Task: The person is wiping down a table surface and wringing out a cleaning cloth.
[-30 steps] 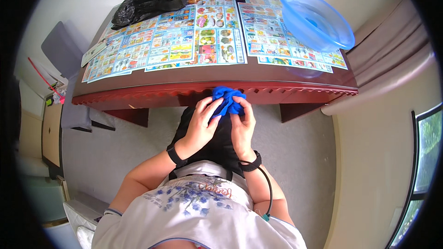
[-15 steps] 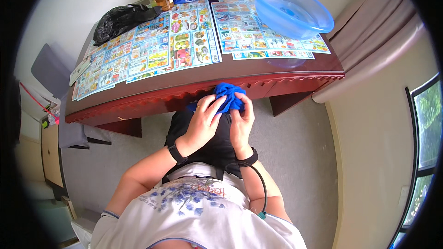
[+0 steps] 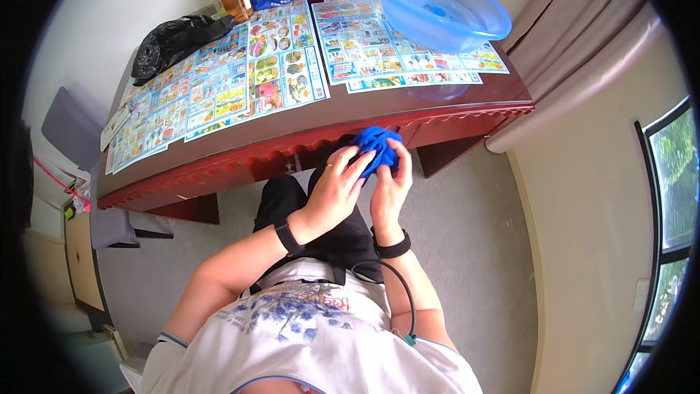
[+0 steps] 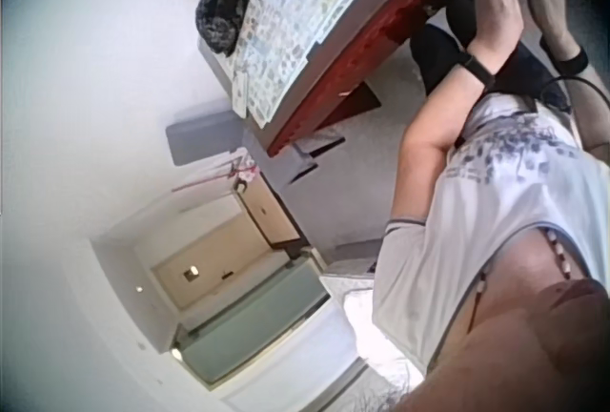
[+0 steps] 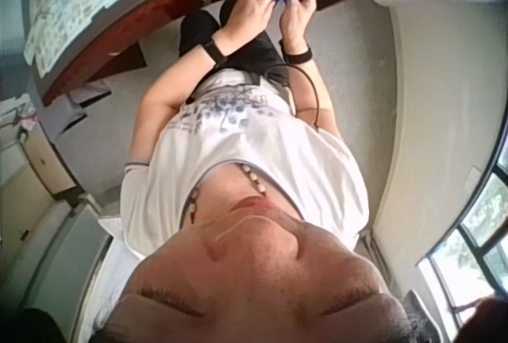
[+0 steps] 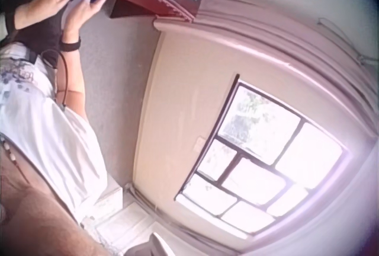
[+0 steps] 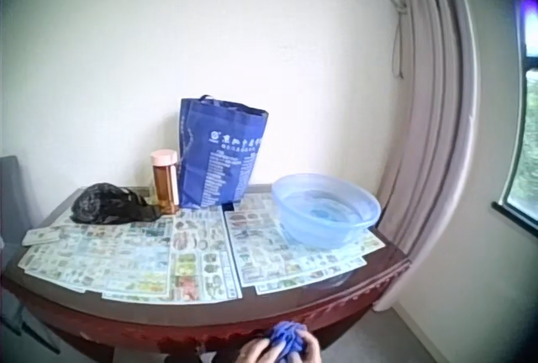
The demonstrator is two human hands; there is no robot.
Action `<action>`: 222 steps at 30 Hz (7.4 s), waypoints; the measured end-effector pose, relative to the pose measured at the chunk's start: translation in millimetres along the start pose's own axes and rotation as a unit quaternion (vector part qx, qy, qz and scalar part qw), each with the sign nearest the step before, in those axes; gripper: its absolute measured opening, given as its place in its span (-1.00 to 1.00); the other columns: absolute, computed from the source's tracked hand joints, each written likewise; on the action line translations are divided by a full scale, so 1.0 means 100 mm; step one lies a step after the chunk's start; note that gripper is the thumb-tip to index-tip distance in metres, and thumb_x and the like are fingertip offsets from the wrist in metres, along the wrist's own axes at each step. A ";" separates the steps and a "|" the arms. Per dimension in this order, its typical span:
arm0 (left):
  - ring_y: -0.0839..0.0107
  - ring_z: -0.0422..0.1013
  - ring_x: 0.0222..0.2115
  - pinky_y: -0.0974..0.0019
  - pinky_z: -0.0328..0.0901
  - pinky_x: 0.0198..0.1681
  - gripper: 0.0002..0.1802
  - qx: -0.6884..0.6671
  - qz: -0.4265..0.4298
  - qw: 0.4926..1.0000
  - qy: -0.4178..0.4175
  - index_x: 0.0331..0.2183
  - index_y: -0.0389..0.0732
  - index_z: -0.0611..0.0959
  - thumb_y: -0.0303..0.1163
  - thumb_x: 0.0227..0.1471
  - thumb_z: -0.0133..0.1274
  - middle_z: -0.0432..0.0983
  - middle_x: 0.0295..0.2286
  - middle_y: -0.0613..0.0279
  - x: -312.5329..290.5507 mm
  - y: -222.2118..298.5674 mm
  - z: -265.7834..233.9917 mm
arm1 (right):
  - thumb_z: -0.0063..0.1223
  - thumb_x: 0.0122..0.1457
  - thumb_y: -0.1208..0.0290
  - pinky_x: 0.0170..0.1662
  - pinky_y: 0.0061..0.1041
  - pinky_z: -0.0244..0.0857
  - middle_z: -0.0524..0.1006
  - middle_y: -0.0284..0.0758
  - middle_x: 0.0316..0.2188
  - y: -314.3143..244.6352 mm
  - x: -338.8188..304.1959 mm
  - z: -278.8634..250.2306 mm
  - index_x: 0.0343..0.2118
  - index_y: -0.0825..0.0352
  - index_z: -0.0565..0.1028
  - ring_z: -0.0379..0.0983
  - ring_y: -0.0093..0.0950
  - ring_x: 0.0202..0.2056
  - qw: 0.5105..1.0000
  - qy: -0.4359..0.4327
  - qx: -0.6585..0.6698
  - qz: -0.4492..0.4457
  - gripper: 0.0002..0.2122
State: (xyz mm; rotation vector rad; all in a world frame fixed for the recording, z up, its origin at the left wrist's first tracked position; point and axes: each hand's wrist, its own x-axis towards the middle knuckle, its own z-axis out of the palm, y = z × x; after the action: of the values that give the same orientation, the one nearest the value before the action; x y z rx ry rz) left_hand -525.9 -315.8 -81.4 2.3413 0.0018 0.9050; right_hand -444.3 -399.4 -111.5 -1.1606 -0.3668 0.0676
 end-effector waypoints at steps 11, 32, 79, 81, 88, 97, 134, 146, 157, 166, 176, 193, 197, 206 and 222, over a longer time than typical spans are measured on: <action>-0.04 0.20 -0.03 0.09 0.18 0.04 -0.37 -0.008 -0.083 0.993 -0.082 0.03 -0.22 0.35 -0.60 -0.16 0.08 0.20 -0.04 -0.06 0.01 -0.12 0.29 | -0.25 -0.02 0.75 -0.03 -0.55 0.20 0.39 -0.28 -0.11 0.18 0.04 -0.18 -0.06 0.41 0.37 0.31 -0.52 -0.11 0.996 0.023 -0.006 0.083 -0.60; 0.06 0.24 -0.04 0.13 0.19 0.04 -0.26 -0.026 -0.044 0.993 -0.109 0.11 -0.13 0.26 -0.62 -0.16 0.06 0.23 -0.09 -0.03 0.01 0.00 0.51 | -0.15 0.17 0.52 -0.14 -0.60 0.31 0.41 -0.29 -0.12 0.16 0.45 -0.42 0.13 0.33 0.15 0.40 -0.51 -0.18 0.978 0.111 0.155 0.081 -0.57; 0.16 0.34 -0.09 0.23 0.31 -0.07 -0.21 -0.166 -0.138 0.970 -0.115 0.15 -0.20 0.14 -0.63 -0.13 0.07 0.21 0.04 -0.08 -0.31 -0.48 0.67 | -0.03 -0.01 0.72 0.06 -0.50 0.14 0.30 -0.20 0.02 0.59 0.41 -0.27 0.19 0.33 0.08 0.27 -0.41 -0.02 0.987 0.137 -0.074 0.033 -0.36; 0.17 0.36 -0.10 0.22 0.32 -0.09 -0.23 -0.163 -0.176 0.963 -0.126 0.15 -0.20 0.15 -0.61 -0.11 0.06 0.24 0.02 -0.09 -0.40 -0.54 0.61 | -0.03 0.00 0.70 0.06 -0.49 0.13 0.30 -0.18 0.01 0.62 0.40 -0.25 0.19 0.35 0.06 0.28 -0.41 -0.02 0.987 0.139 -0.077 0.031 -0.37; 0.18 0.41 -0.13 0.24 0.30 -0.06 -0.31 -0.141 -0.284 0.944 -0.089 0.13 -0.17 0.20 -0.54 -0.05 0.05 0.32 -0.02 -0.08 -0.64 -0.72 0.24 | -0.02 0.01 0.68 0.11 -0.42 0.08 0.28 -0.06 0.02 0.89 0.01 0.09 0.19 0.44 -0.02 0.25 -0.31 0.02 0.982 0.096 -0.139 0.082 -0.34; 0.05 0.36 -0.10 0.19 0.28 -0.05 -0.34 -0.074 -0.336 0.939 -0.022 0.09 -0.31 0.21 -0.45 -0.04 0.08 0.31 -0.07 -0.20 -1.03 -0.79 -0.26 | 0.13 -0.02 0.57 -0.02 -0.38 0.26 0.41 0.00 -0.12 1.04 -0.62 0.74 0.13 0.49 -0.03 0.39 -0.24 -0.09 0.971 -0.020 -0.096 0.216 -0.30; 0.19 0.38 -0.09 0.26 0.29 -0.05 -0.51 -0.114 -0.402 0.898 -0.138 0.02 -0.28 0.37 -0.45 0.01 0.02 0.38 -0.07 -0.06 -1.23 -1.03 -0.19 | -0.01 0.05 0.55 -0.10 -0.25 0.28 0.45 0.04 -0.24 1.67 -0.50 0.40 -0.05 0.54 0.18 0.44 -0.09 -0.20 0.951 0.067 -0.241 0.180 -0.59; 0.19 0.48 -0.34 0.25 0.33 -0.27 -0.70 -0.103 -0.454 0.885 0.027 -0.20 -0.34 0.47 -0.45 -0.03 0.03 0.52 -0.34 -0.02 -1.48 -1.11 -0.38 | 0.00 0.09 0.56 -0.33 -0.38 0.49 0.50 -0.23 -0.33 1.02 -0.70 0.81 -0.23 0.47 0.40 0.51 -0.33 -0.34 0.875 -0.153 0.075 0.453 -0.82; 0.47 0.38 -0.47 0.35 0.29 -0.37 -0.79 -0.117 -0.405 0.907 0.008 -0.28 -0.32 0.50 -0.38 0.06 -0.01 0.48 -0.46 0.16 -1.37 -1.15 -0.16 | -0.15 0.12 0.65 -0.22 -0.30 0.46 0.46 -0.17 -0.27 1.05 -0.66 0.66 -0.14 0.47 0.27 0.49 -0.29 -0.29 0.908 -0.084 0.070 0.405 -0.77; 0.57 0.40 -0.47 0.42 0.31 -0.38 -0.84 -0.190 -0.507 0.807 0.235 -0.38 -0.26 0.51 -0.35 0.08 0.02 0.54 -0.47 0.23 -1.79 -1.28 -0.89 | -0.08 0.20 0.42 -0.11 -0.23 0.40 0.42 -0.07 -0.15 0.83 -1.03 1.35 -0.06 0.58 0.22 0.47 -0.13 -0.18 0.820 -0.287 0.063 0.491 -0.65; 0.28 0.46 -0.40 0.32 0.38 -0.37 -0.77 -0.095 -0.325 0.912 0.232 -0.35 -0.33 0.46 -0.38 0.01 0.09 0.43 -0.37 0.04 -1.14 -0.79 -0.88 | -0.03 0.17 0.39 -0.31 -0.42 0.49 0.51 -0.14 -0.31 0.39 -0.69 1.12 -0.20 0.52 0.35 0.54 -0.31 -0.37 0.875 -0.255 0.073 0.406 -0.73; 0.18 0.46 -0.33 0.25 0.35 -0.26 -0.68 -0.117 -0.290 0.937 0.154 -0.26 -0.36 0.44 -0.39 -0.04 0.13 0.44 -0.34 -0.02 -0.80 -0.66 -0.47 | 0.02 0.14 0.48 -0.49 -0.51 0.49 0.50 -0.21 -0.43 0.28 -0.49 0.82 -0.25 0.35 0.27 0.52 -0.45 -0.50 0.966 -0.122 0.010 0.228 -0.80; 0.18 0.44 -0.39 0.24 0.34 -0.32 -0.72 -0.049 -0.297 0.932 0.202 -0.33 -0.32 0.47 -0.38 -0.06 0.14 0.44 -0.40 0.02 -1.01 -0.76 -0.76 | -0.01 0.16 0.49 -0.49 -0.49 0.50 0.48 -0.19 -0.37 0.37 -0.68 1.11 -0.24 0.37 0.27 0.53 -0.41 -0.49 0.955 -0.181 -0.002 0.235 -0.82; 0.29 0.41 -0.40 0.30 0.32 -0.36 -0.73 -0.060 -0.375 0.850 0.364 -0.33 -0.34 0.46 -0.39 -0.06 0.13 0.42 -0.39 0.06 -1.63 -1.08 -1.49 | 0.00 0.17 0.40 -0.43 -0.50 0.49 0.47 -0.17 -0.27 0.46 -1.18 1.91 -0.15 0.42 0.23 0.54 -0.35 -0.39 0.865 -0.385 0.007 0.322 -0.72; 0.36 0.40 -0.39 0.28 0.30 -0.31 -0.83 -0.086 -0.399 0.769 0.491 -0.25 -0.30 0.33 -0.55 0.07 -0.10 0.40 -0.40 0.09 -1.56 -1.05 -1.53 | -0.02 0.19 0.32 -0.18 -0.45 0.40 0.43 -0.19 -0.20 0.59 -1.23 1.99 -0.02 0.56 0.24 0.46 -0.42 -0.25 0.818 -0.476 -0.052 0.318 -0.57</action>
State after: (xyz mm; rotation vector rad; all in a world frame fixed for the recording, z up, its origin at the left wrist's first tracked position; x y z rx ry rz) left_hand -716.5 -180.0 -146.3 1.2031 1.1809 1.4213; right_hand -614.7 -228.9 -126.3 -1.2495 -0.8509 1.2710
